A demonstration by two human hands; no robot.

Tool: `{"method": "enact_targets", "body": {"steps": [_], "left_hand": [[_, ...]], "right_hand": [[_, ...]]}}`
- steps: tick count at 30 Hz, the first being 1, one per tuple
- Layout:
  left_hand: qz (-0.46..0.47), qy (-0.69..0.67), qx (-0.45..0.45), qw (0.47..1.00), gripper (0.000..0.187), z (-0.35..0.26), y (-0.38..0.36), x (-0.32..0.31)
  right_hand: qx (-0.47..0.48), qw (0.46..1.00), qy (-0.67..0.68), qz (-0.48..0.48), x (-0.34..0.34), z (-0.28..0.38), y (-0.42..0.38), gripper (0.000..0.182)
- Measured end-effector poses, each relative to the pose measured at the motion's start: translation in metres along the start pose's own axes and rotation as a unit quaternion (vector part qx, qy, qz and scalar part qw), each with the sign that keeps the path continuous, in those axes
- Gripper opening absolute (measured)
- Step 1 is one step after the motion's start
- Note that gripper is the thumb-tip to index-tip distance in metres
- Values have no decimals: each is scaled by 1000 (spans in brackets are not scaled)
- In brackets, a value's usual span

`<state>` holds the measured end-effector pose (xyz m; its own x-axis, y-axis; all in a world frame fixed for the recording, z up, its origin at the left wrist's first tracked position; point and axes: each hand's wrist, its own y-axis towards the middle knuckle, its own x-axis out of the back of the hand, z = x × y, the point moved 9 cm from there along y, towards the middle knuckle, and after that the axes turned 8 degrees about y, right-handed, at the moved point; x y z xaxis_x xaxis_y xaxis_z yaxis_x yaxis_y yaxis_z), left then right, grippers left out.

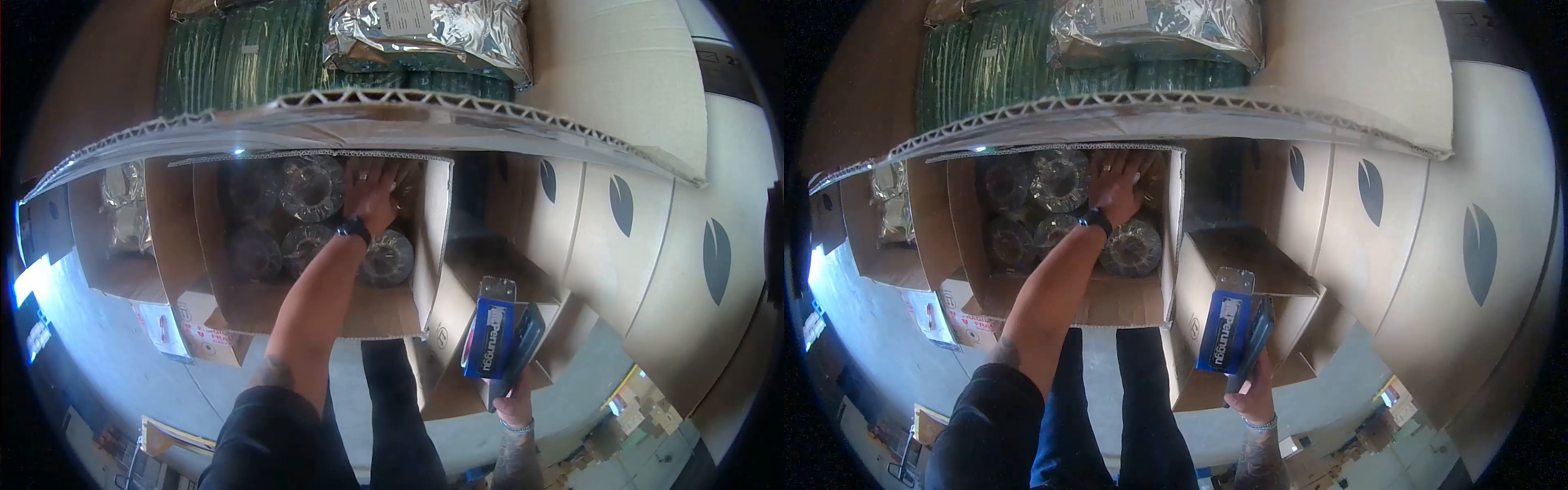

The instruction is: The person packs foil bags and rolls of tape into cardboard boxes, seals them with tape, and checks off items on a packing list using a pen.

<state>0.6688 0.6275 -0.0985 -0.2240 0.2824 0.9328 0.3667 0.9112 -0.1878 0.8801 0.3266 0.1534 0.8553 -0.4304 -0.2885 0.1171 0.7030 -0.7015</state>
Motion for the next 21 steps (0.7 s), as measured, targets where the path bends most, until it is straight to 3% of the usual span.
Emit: {"method": "enact_targets", "body": {"steps": [2,5,8,10,12,14,15,19,21], "left_hand": [[120,-68,29,990,73,-2,-3,-7],[251,-51,22,966,75,-2,14,-10],[162,-216,53,961,74,1,-2,-5],[33,-234,140,962,78,-8,-34,42],[-74,-269,22,960,72,-56,-61,113],[-66,-166,-70,981,80,-106,-64,146],[-55,-150,-122,980,93,-121,-57,145],[27,-190,51,980,108,-78,-67,134],[27,-245,13,969,110,-75,-77,123]], "right_hand": [[-22,999,-27,2,9,-4,-3,117],[-7,1000,-19,16,-4,-1,-1,120],[16,1000,10,24,-22,9,0,123],[25,999,22,25,-29,15,-1,124],[27,999,16,33,-34,22,-2,125],[23,999,-3,34,-38,31,-2,121],[22,999,-12,33,-39,35,-4,119],[39,996,-67,39,-41,49,-6,109],[32,995,-79,43,-39,50,-4,106]]}}
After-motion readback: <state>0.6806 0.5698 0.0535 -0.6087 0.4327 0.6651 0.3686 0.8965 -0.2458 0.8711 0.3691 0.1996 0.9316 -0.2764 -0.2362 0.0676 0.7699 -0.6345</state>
